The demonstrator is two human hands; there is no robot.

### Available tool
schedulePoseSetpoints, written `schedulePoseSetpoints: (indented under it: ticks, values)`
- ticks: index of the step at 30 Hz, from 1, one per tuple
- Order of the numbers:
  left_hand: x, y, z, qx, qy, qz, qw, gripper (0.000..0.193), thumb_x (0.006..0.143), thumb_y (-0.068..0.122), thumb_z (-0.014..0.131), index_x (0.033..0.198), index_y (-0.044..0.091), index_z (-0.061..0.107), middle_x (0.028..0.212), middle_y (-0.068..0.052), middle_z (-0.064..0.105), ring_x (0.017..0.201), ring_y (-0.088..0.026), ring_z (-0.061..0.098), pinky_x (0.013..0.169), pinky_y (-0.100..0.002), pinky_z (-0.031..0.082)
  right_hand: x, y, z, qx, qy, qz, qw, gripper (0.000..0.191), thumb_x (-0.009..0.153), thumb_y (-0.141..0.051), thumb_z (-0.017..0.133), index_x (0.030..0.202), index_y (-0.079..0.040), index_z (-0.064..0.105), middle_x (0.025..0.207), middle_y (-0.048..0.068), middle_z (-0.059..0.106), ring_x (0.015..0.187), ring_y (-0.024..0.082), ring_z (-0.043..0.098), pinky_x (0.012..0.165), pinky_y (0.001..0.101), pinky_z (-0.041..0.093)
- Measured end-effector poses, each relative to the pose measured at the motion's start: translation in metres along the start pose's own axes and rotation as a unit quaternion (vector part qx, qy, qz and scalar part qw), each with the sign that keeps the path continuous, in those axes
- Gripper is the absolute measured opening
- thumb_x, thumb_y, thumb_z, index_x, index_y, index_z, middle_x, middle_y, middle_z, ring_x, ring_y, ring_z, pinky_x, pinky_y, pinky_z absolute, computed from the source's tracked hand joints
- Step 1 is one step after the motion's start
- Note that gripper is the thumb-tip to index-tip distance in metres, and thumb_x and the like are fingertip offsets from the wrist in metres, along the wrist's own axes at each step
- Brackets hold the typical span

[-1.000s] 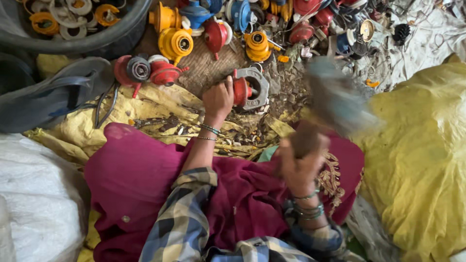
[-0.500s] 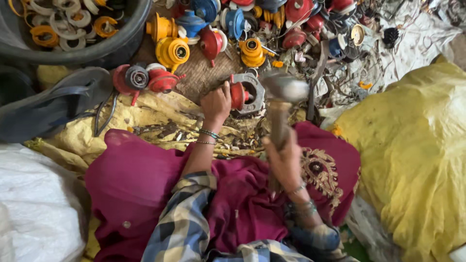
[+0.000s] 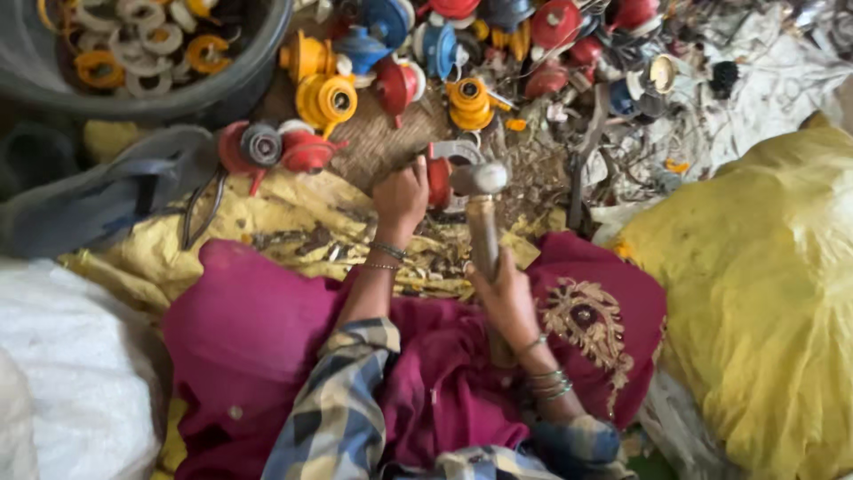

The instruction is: The person sits on the floor and uses a hammer to repeatedly strike a red mechanical part placed on a metal anvil. The person adjusts the part's position between strikes and continues the process for the duration of the clip.

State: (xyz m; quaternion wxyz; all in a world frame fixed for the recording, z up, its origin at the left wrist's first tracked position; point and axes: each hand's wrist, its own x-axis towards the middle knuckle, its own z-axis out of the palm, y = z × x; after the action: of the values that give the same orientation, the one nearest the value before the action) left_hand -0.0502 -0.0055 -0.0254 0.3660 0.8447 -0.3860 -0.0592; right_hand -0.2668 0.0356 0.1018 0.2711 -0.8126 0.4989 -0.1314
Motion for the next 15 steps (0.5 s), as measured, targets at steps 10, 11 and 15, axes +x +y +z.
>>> schedulePoseSetpoints:
  ticks: [10,11,15]
  values:
    - [-0.002,-0.001,-0.002,-0.035,-0.021,-0.018,0.999,0.058,0.108,0.042,0.042,0.073,0.009,0.075,0.067,-0.021,0.07,0.059,-0.041,0.069,0.059,-0.052,0.056,-0.014,-0.056,-0.097,0.27,0.226,-0.161,0.922,0.006,0.105,-0.009,0.065,0.105,-0.004,0.062,0.08,0.005,0.066,0.066,0.016,0.066,0.058,0.0304,0.055]
    - [-0.003,-0.001,-0.002,-0.041,-0.03,-0.019,0.999,0.058,0.108,0.041,0.041,0.075,0.008,0.075,0.068,-0.021,0.07,0.06,-0.041,0.069,0.059,-0.052,0.056,-0.007,-0.049,-0.085,0.177,0.214,-0.163,0.947,0.006,0.104,-0.008,0.064,0.107,-0.005,0.061,0.081,0.007,0.065,0.066,0.018,0.065,0.058,0.0316,0.054]
    - [-0.001,-0.001,-0.002,-0.037,-0.046,-0.035,0.998,0.059,0.107,0.042,0.04,0.076,0.008,0.076,0.069,-0.023,0.071,0.063,-0.043,0.07,0.062,-0.053,0.055,0.016,-0.012,-0.012,-0.098,0.039,-0.193,0.975,0.015,0.101,-0.005,0.061,0.116,-0.006,0.058,0.083,0.014,0.062,0.069,0.026,0.062,0.058,0.0364,0.052]
